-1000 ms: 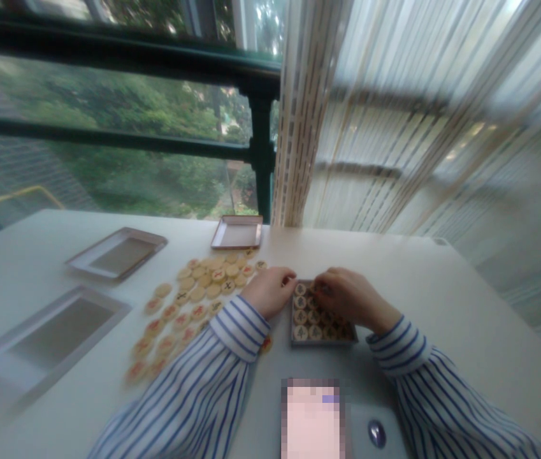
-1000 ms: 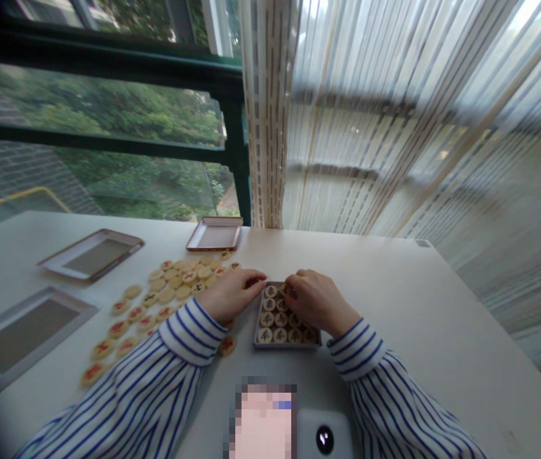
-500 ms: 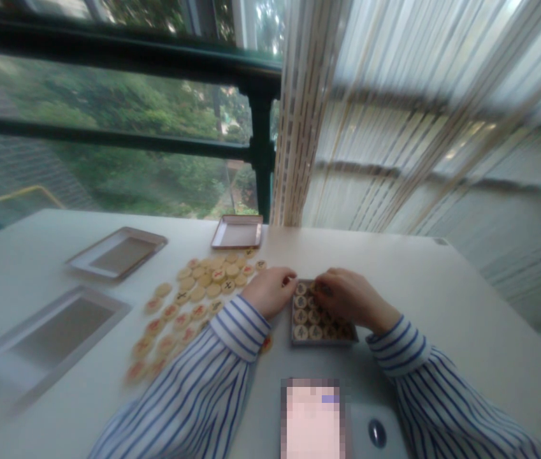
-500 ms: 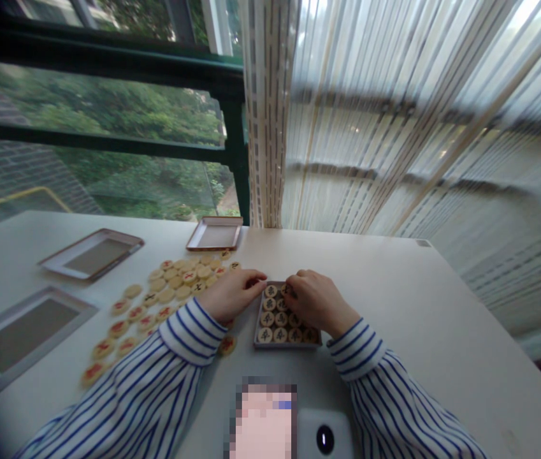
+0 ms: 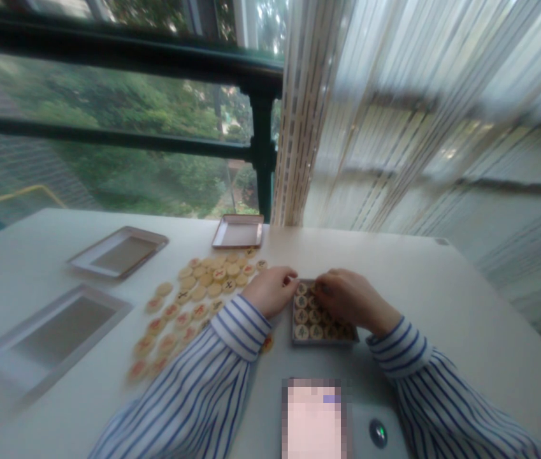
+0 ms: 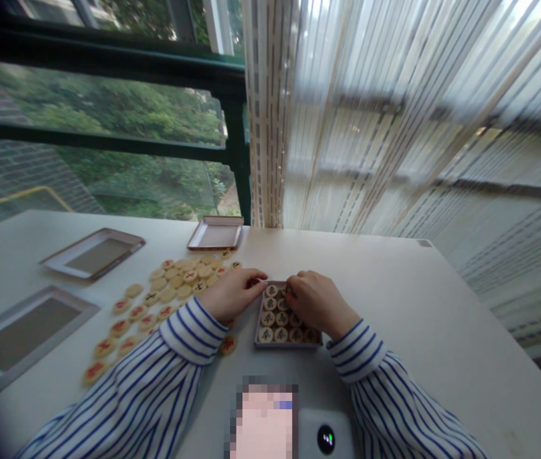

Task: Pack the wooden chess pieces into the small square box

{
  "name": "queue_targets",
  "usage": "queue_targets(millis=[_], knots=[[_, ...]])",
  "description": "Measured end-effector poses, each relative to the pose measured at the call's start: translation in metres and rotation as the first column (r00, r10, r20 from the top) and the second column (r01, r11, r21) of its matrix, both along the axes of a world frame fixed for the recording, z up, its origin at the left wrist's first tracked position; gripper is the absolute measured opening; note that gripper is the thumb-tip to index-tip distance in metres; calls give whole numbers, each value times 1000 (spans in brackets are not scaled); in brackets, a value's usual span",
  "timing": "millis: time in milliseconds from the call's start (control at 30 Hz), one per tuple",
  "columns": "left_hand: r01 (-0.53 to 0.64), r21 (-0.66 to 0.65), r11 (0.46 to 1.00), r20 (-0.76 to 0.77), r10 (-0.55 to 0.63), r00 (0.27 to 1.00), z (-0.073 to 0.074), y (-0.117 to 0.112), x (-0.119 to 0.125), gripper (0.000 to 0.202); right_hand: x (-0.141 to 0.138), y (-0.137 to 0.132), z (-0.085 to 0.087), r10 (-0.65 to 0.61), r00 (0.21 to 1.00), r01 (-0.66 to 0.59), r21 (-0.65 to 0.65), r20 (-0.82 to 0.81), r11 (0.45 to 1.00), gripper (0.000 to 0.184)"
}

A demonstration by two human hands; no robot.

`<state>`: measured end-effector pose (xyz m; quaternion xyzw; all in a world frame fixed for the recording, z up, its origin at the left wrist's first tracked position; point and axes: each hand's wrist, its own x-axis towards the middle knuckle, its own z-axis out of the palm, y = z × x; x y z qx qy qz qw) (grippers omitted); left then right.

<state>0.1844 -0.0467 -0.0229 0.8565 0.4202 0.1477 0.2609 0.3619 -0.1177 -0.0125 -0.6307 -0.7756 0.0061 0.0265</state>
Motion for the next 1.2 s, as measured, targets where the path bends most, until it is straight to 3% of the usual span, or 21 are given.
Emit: queue_targets(millis=[1200], knots=[[11,17,1000,-37,-10,999,-3,2,0,32,-7,-2,7,-50,990,64,-107,132,992,33]])
